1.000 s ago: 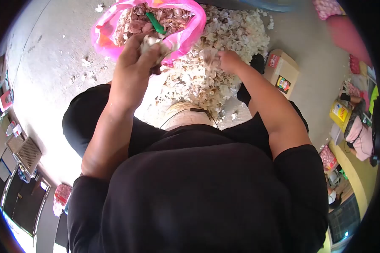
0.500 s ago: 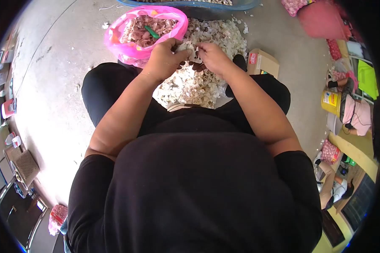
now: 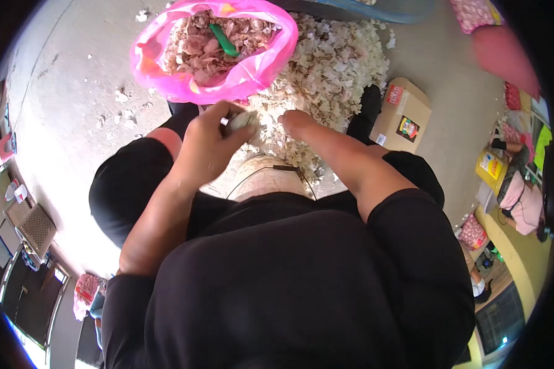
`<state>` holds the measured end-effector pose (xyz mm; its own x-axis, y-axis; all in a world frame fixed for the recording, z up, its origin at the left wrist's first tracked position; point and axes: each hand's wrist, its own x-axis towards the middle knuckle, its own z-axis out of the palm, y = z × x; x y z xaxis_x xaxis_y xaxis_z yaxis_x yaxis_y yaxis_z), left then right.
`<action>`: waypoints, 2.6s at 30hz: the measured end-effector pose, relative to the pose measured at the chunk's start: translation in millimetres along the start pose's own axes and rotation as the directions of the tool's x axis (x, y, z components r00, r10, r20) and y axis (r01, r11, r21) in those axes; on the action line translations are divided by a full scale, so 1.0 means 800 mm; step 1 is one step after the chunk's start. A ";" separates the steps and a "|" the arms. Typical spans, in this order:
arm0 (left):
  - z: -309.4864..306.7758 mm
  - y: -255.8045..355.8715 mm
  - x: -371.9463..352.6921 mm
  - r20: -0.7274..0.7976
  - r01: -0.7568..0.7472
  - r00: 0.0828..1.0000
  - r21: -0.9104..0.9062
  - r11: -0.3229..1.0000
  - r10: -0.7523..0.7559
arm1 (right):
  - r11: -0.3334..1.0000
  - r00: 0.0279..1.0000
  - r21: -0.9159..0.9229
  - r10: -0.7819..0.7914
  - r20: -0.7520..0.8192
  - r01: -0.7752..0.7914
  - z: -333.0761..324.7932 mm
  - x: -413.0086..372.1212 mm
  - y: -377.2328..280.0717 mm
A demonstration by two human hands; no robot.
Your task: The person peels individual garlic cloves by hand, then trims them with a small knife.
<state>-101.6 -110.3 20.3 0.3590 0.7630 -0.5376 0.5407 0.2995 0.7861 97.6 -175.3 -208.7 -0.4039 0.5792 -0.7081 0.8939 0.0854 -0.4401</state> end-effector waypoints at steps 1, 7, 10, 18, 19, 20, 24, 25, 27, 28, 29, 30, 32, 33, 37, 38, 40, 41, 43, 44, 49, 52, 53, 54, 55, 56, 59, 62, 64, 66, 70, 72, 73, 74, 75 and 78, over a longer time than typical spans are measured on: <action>-0.003 -0.003 0.003 0.008 0.050 0.999 0.016 0.999 -0.051 | 0.995 0.998 0.085 0.060 0.019 -0.061 0.010 0.010 0.004; -0.017 -0.020 0.038 0.094 0.235 0.968 -0.042 0.971 -0.230 | 0.873 0.931 0.365 0.224 0.290 -0.324 0.050 0.088 0.026; -0.017 -0.030 0.055 0.125 0.324 0.942 -0.093 0.941 -0.312 | 0.979 0.990 0.182 -0.113 0.090 0.095 0.158 0.138 0.067; -0.021 -0.010 0.067 0.116 0.296 0.950 -0.055 0.953 -0.289 | 0.978 0.984 0.144 -0.136 -0.112 0.152 0.175 0.145 0.081; -0.021 -0.006 0.063 0.107 0.295 0.951 -0.038 0.955 -0.289 | 0.979 0.988 0.143 -0.134 -0.079 0.145 0.145 0.135 0.075; -0.020 -0.002 0.060 0.099 0.290 0.953 -0.022 0.957 -0.287 | 0.975 0.986 0.153 -0.164 0.004 0.161 0.100 0.116 0.065; -0.016 0.008 0.039 0.024 0.151 0.988 0.003 0.989 -0.151 | 0.752 0.941 0.615 0.019 0.338 -0.237 -0.035 0.044 0.022; -0.013 0.006 0.034 -0.008 0.105 0.994 -0.045 0.993 -0.106 | 0.660 0.940 0.697 0.040 0.340 -0.280 -0.043 0.032 0.021; -0.010 0.007 0.028 -0.002 0.044 0.999 -0.111 0.993 -0.044 | 0.443 0.940 0.833 0.070 0.335 -0.330 -0.059 0.004 0.021; -0.010 0.016 0.025 0.027 0.034 0.999 -0.157 0.987 -0.030 | 0.330 0.934 0.876 0.060 0.353 -0.353 -0.075 -0.017 0.016; -0.010 0.024 0.022 0.058 0.025 0.998 -0.200 0.980 -0.014 | 0.334 0.949 0.893 0.014 0.314 -0.301 -0.084 -0.035 0.014; -0.006 0.024 0.020 0.064 -0.023 0.997 -0.235 0.972 0.039 | 0.353 0.954 0.888 0.048 0.297 -0.294 -0.091 -0.053 0.008; 0.003 0.021 0.018 0.087 -0.115 0.986 -0.248 0.962 0.140 | 0.457 0.951 0.834 0.140 0.276 -0.309 -0.105 -0.093 -0.013; 0.005 0.026 0.013 0.094 -0.141 0.981 -0.250 0.958 0.169 | 0.535 0.941 0.775 0.202 0.270 -0.337 -0.114 -0.114 -0.026; 0.014 0.051 -0.018 0.095 -0.219 0.963 -0.280 0.935 0.254 | 0.654 0.975 0.726 0.183 0.122 -0.214 -0.145 -0.175 -0.054; 0.016 0.058 -0.026 0.086 -0.230 0.961 -0.279 0.932 0.263 | 0.649 0.977 0.731 0.172 0.126 -0.209 -0.167 -0.192 -0.062; 0.021 0.070 -0.045 0.070 -0.253 0.955 -0.305 0.918 0.287 | 0.768 0.972 0.641 0.158 -0.172 -0.012 -0.221 -0.221 -0.071; 0.023 0.073 -0.049 0.053 -0.282 0.949 -0.304 0.910 0.312 | 0.548 0.917 0.808 0.173 -0.360 0.214 -0.251 -0.225 -0.069; 0.030 0.072 -0.057 0.014 -0.330 0.936 -0.303 0.894 0.351 | 0.388 0.600 0.749 0.449 -0.662 0.537 -0.297 -0.261 -0.108; 0.031 0.078 -0.064 -0.024 -0.352 0.932 -0.294 0.889 0.361 | 0.600 0.479 0.658 0.457 -0.749 0.456 -0.315 -0.275 -0.126; 0.037 0.090 -0.073 -0.196 -0.478 0.872 -0.149 0.865 0.448 | 0.871 0.624 0.267 -0.056 -0.779 0.412 -0.243 -0.263 -0.160; 0.040 0.091 -0.071 -0.178 -0.501 0.857 -0.069 0.863 0.483 | 0.857 0.439 0.228 0.002 -0.898 0.463 -0.207 -0.271 -0.182; 0.043 0.089 -0.067 -0.164 -0.491 0.869 -0.163 0.856 0.467 | 0.825 0.411 0.244 0.016 -0.912 0.510 -0.202 -0.267 -0.178; 0.048 0.085 -0.060 -0.148 -0.475 0.880 -0.255 0.842 0.451 | 0.790 0.383 0.258 0.032 -0.923 0.556 -0.200 -0.264 -0.174; 0.051 0.085 -0.054 -0.130 -0.454 0.890 -0.343 0.822 0.437 | 0.791 0.349 0.240 0.035 -0.936 0.563 -0.201 -0.263 -0.172; 0.054 0.086 -0.048 -0.112 -0.431 0.897 -0.437 0.790 0.427 | 0.792 0.316 0.224 0.041 -0.948 0.568 -0.203 -0.261 -0.170; 0.058 0.093 -0.027 -0.097 -0.462 0.876 -0.450 0.764 0.473 | 0.817 0.311 0.218 0.050 -0.949 0.533 -0.217 -0.262 -0.159; 0.048 0.110 0.001 -0.015 -0.607 0.792 0.094 0.789 0.611 | 0.879 0.369 0.210 0.042 -0.929 0.428 -0.239 -0.260 -0.141; 0.044 0.134 0.008 0.098 -0.493 0.868 0.066 0.867 0.486 | 0.879 0.359 0.218 0.058 -0.931 0.424 -0.247 -0.248 -0.126; 0.047 0.137 0.031 0.152 -0.450 0.881 -0.021 0.893 0.448 | 0.828 0.299 0.244 0.098 -0.949 0.505 -0.249 -0.229 -0.110; 0.072 0.127 0.067 -0.062 -0.543 0.838 -0.015 0.839 0.542 | 0.744 0.335 0.360 0.193 -0.922 0.563 -0.251 -0.203 -0.088; 0.082 0.120 0.076 -0.185 -0.580 0.800 0.009 0.815 0.571 | 0.723 0.295 0.337 0.189 -0.936 0.604 -0.254 -0.188 -0.088; 0.084 0.117 0.080 -0.247 -0.595 0.775 0.026 0.803 0.582 | 0.722 0.294 0.339 0.194 -0.936 0.603 -0.257 -0.182 -0.087; 0.085 0.116 0.086 -0.293 -0.614 0.749 0.029 0.789 0.594 | 0.721 0.291 0.341 0.199 -0.936 0.603 -0.260 -0.176 -0.086; 0.085 0.113 0.091 -0.308 -0.619 0.745 0.009 0.785 0.591 | 0.721 0.289 0.345 0.207 -0.935 0.601 -0.262 -0.172 -0.086; 0.086 0.110 0.103 -0.338 -0.614 0.760 -0.094 0.783 0.555 | 0.635 0.369 0.442 0.254 -0.894 0.633 -0.269 -0.163 -0.083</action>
<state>28.2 -60.3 24.0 0.3160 0.9397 0.1309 0.1313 -0.1800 0.9749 132.3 -82.2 31.4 0.2515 0.9604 0.1203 0.2263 0.0625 -0.9720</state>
